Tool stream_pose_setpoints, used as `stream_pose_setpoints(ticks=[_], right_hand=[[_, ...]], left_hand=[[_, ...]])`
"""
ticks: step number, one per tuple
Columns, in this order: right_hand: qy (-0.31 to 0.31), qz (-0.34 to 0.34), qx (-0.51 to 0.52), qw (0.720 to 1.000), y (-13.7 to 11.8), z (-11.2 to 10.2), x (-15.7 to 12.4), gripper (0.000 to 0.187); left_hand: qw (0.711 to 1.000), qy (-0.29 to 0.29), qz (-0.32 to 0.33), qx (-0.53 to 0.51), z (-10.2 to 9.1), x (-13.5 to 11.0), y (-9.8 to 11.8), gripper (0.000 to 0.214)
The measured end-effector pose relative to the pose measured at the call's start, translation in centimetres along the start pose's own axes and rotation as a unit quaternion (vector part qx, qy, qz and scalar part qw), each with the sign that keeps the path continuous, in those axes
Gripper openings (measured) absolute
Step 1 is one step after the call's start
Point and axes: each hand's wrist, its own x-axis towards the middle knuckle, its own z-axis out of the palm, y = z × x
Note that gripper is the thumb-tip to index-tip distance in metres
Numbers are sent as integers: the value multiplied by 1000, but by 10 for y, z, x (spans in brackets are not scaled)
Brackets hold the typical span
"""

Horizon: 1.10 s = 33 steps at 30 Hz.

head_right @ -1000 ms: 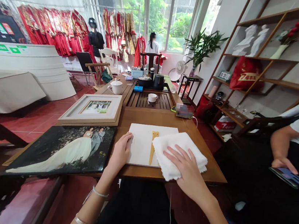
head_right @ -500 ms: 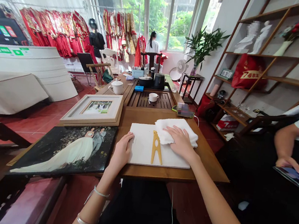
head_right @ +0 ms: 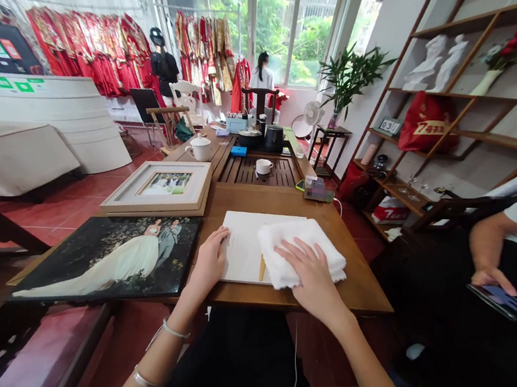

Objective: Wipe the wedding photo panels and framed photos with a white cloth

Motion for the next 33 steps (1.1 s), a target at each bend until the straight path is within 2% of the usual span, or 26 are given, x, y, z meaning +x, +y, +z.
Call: stream_pose_setpoints(ticks=[4, 8, 11, 17, 21, 24, 28, 33], right_hand=[[-15, -25, -1, 1000, -11, -11, -36, 90], [-33, -36, 11, 999, -5, -17, -37, 88], [-24, -22, 17, 999, 9, -13, -12, 85], [-16, 23, 13, 1000, 29, 1, 60, 72], [-42, 24, -8, 999, 19, 9, 97, 68], [-55, -1, -23, 998, 4, 14, 107, 71], [-56, -40, -30, 997, -11, 17, 89, 77], [-43, -96, 1, 994, -26, 7, 34, 80]], left_hand=[[1000, -9, -6, -1, 0, 0, -1, 49], [1000, -15, 5, -18, -1, 0, -2, 49], [999, -28, 24, -30, -2, -1, -1, 44], [998, -46, 27, -19, -5, -1, 2, 35], [999, -40, 29, -16, -5, -2, 4, 33], [999, -33, 31, -19, -3, -3, 4, 33], [999, -34, 30, -22, -1, -4, 2, 36], [998, -51, 33, -24, -1, -3, 0, 41]])
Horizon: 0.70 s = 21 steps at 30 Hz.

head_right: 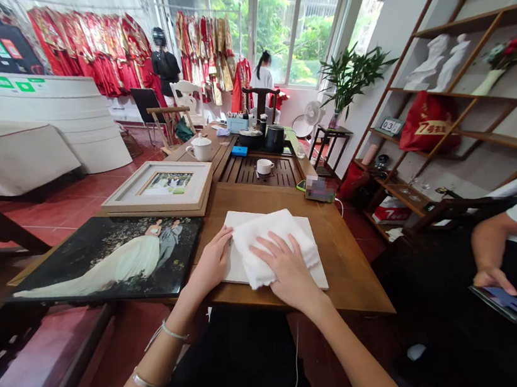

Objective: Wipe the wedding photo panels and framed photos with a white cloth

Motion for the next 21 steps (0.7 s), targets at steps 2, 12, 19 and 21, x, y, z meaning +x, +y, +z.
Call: stream_pose_setpoints(ticks=[2, 12, 19, 21], right_hand=[[1, -18, 8, 1000, -8, -4, -18, 78], [11, 25, 3, 1000, 21, -4, -4, 82], [0, 101, -37, 994, 24, -1, 52, 71], [-7, 95, -50, 994, 16, 2, 54, 73]], left_hand=[[1000, -3, -3, 2, 0, 0, 1, 41], [1000, -13, -16, 24, 0, -2, 7, 40], [999, -19, -21, 17, -1, -2, 7, 42], [1000, -17, -19, 19, -1, -2, 6, 42]])
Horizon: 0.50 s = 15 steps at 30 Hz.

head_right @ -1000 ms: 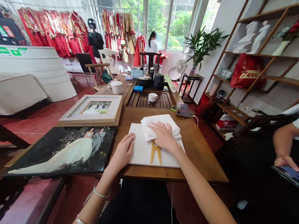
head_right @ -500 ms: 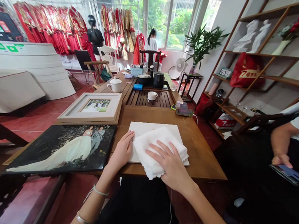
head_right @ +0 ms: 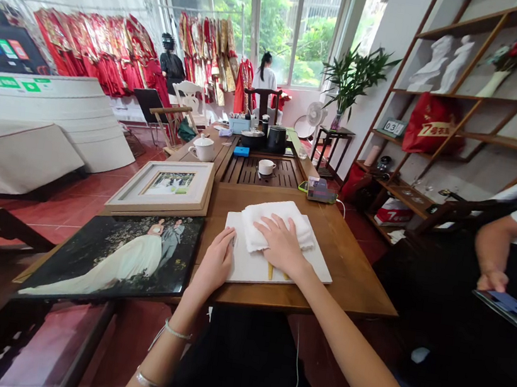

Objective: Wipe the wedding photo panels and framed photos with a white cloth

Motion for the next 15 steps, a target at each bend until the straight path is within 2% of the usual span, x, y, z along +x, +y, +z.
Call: stream_pose_setpoints(ticks=[3, 10, 13, 15], right_hand=[[-8, -28, -1, 1000, -10, 0, -16, 77], [-20, -127, 44, 991, -19, -19, -88, 78], [-14, -112, 47, 993, -19, -24, -104, 79], [0, -79, 34, 996, -18, -22, -103, 80]], left_hand=[[1000, 2, 2, 2, -1, 1, 0, 42], [1000, 0, -2, 6, -2, 1, 1, 43], [1000, 8, -1, 0, -2, 1, 0, 42], [1000, 13, 0, -2, -2, 1, -1, 41]])
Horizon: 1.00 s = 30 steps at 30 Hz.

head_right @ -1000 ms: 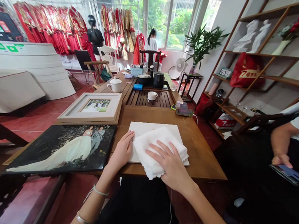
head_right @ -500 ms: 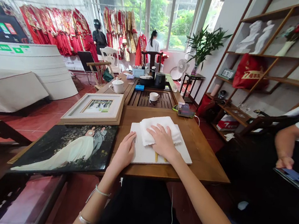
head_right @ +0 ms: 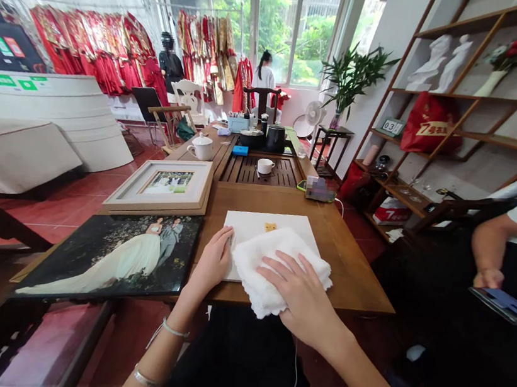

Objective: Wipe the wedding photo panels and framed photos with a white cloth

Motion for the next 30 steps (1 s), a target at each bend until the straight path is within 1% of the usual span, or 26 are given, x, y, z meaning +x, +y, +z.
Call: stream_pose_setpoints(ticks=[2, 4, 6, 8, 11, 15, 19, 24, 27, 30], right_hand=[[16, 40, -18, 999, 5, 4, 9, 79], [23, 73, -30, 997, 12, 7, 26, 75], [17, 83, -32, 996, 20, 9, 46, 69], [0, 71, -23, 997, 26, 11, 66, 67], [-24, 40, -8, 999, 27, 13, 91, 72], [-35, -17, -20, 999, 17, 19, 105, 76], [-36, -94, -21, 995, 5, 22, 100, 78], [-66, -159, 27, 985, -6, 13, 72, 85], [-85, -178, 63, 978, -10, 3, 48, 94], [-77, -158, 74, 982, -10, -3, 23, 94]], left_hand=[[1000, -1, -2, 2, 0, 0, 0, 41], [1000, -5, -5, 5, 0, 1, 0, 40], [1000, -10, -8, 3, -1, 1, 1, 40], [1000, -13, -10, -5, -3, 1, 3, 40], [1000, -14, -18, -22, -7, 1, 8, 42], [998, -19, -32, -46, -12, 1, 14, 49], [997, -17, -21, -69, -13, -1, 14, 53], [996, -10, -11, -86, -14, -2, 13, 53], [996, -25, -23, -77, -15, -2, 14, 51], [997, -40, -23, -57, -13, -2, 13, 49]])
